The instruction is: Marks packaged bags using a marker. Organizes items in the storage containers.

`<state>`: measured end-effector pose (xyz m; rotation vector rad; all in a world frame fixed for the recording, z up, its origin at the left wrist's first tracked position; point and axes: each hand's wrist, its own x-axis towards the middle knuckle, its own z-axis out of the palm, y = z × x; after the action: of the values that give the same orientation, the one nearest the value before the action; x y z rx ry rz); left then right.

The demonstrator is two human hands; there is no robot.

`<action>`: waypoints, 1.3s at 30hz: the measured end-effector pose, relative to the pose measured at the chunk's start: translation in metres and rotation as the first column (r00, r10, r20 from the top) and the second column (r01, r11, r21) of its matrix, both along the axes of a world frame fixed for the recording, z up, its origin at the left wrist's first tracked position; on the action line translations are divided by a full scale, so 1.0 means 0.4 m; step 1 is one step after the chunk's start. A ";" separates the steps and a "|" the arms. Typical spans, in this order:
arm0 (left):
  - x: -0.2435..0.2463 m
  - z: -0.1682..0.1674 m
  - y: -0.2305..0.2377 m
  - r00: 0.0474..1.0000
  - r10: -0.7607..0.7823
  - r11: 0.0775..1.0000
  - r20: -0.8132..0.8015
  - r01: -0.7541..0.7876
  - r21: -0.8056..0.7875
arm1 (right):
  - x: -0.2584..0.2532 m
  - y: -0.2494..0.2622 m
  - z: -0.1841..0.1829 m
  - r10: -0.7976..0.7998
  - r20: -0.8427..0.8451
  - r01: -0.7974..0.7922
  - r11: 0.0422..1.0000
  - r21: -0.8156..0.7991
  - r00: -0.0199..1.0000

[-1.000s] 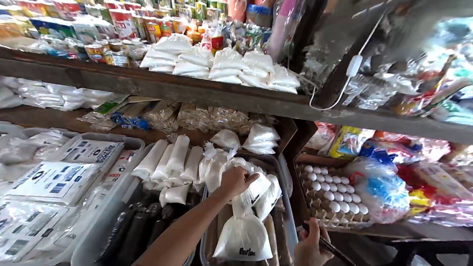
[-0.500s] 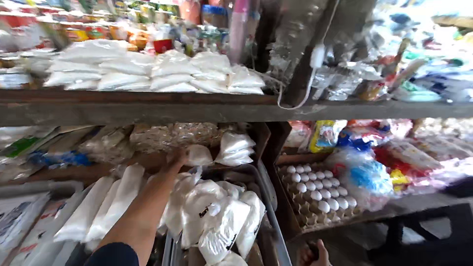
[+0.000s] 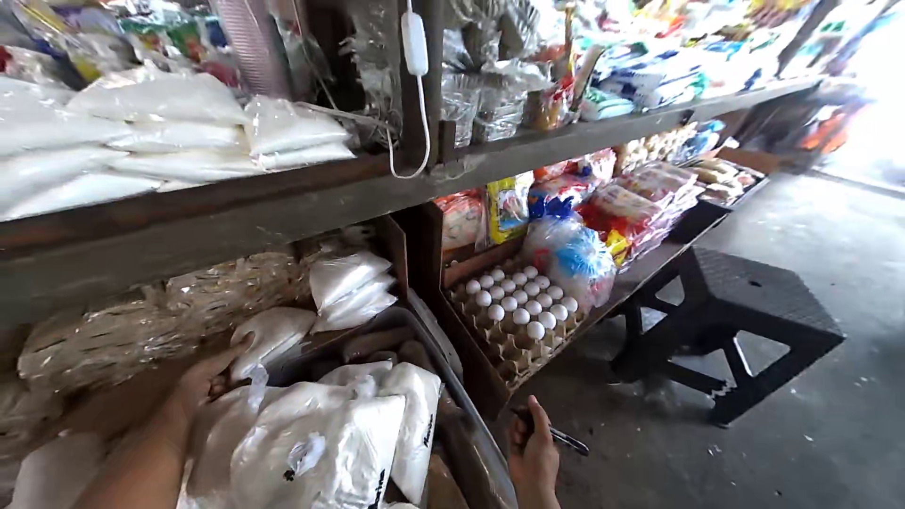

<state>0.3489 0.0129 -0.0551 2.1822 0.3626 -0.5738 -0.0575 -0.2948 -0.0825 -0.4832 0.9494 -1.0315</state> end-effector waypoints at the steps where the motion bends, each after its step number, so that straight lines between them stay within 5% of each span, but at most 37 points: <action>1: -0.004 -0.011 -0.004 0.998 0.008 1.000 0.058 -0.008 -0.016 | 0.001 0.000 0.000 0.000 0.005 0.000 1.000 0.009 1.000; 7: 0.025 -0.038 -0.022 0.961 0.063 0.982 0.270 -0.011 -0.190 | 0.002 -0.002 0.002 0.014 -0.036 -0.012 0.998 0.056 0.999; 12: -0.070 0.143 -0.045 0.842 0.039 0.984 0.539 0.062 -0.169 | -0.001 -0.006 0.002 0.002 -0.051 0.000 0.999 0.050 0.999; 16: -0.273 0.317 0.005 0.778 0.287 0.841 0.559 0.074 -0.535 | -0.012 -0.001 0.014 -0.049 -0.039 0.050 0.999 0.015 0.998; 19: -0.492 0.400 0.066 0.850 0.357 0.658 0.387 0.065 -0.750 | -0.026 0.010 0.026 -0.107 -0.044 0.104 0.992 -0.069 0.993; 21: -0.652 0.417 0.089 0.889 0.350 0.631 0.293 0.007 -0.775 | -0.035 0.012 0.039 -0.142 -0.024 0.138 0.983 -0.119 0.990; 26: -0.945 0.286 0.085 0.932 0.300 0.684 0.201 -0.063 -0.726 | -0.084 0.059 0.127 -0.069 0.035 0.076 0.964 -0.254 0.997; 31: -1.026 0.076 0.080 0.946 0.139 0.698 0.294 0.117 -0.706 | -0.109 0.196 0.226 0.153 -0.020 -0.142 0.849 -0.509 0.988; 39: -0.982 0.096 0.100 0.946 -0.108 0.828 0.305 0.255 -0.499 | -0.100 0.385 0.197 0.572 -0.070 -0.484 0.616 -0.622 0.817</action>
<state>-0.0437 0.0528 -0.0169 1.7212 -0.1490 -0.4138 -0.0976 -0.1409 -0.0037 -1.1601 0.2618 -0.7830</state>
